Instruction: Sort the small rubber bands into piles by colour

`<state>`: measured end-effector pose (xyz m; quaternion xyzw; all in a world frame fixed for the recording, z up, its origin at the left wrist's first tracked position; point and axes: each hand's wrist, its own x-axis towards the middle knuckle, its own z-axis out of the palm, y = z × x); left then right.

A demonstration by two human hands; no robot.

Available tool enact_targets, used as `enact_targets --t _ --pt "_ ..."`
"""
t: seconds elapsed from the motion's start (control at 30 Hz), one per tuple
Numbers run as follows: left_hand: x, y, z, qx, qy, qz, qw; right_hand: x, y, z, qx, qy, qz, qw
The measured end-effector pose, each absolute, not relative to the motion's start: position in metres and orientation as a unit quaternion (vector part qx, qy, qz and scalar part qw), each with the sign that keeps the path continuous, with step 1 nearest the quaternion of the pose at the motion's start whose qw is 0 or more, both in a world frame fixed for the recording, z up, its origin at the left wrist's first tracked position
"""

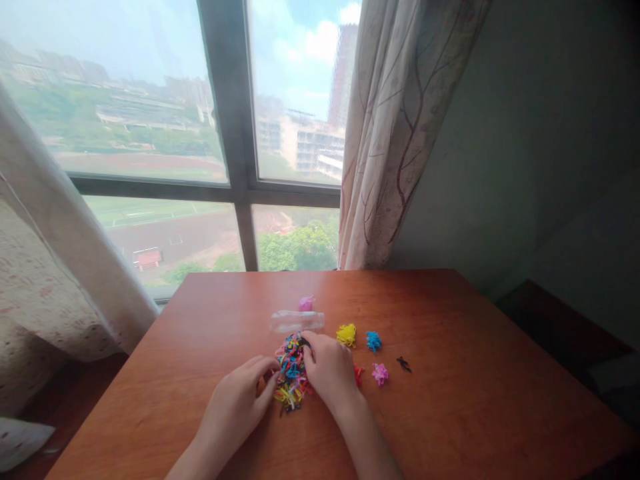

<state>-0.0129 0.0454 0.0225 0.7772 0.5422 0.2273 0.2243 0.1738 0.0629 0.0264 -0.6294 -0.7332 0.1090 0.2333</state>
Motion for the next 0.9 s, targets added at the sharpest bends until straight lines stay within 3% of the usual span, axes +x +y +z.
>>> enact_targets --t 0.33,0.57,0.9 --pt "-0.014 0.047 0.015 0.783 0.534 0.237 0.211 0.179 0.061 0.009 -0.596 -0.666 0.2 0.402" --pt "-0.007 0.044 0.02 0.772 0.52 0.3 0.206 0.178 0.053 0.007 -0.552 -0.631 0.269 0.473" --pt "0.004 0.042 0.022 0.754 0.506 0.35 0.23 0.171 0.043 0.013 -0.522 -0.617 0.354 0.471"
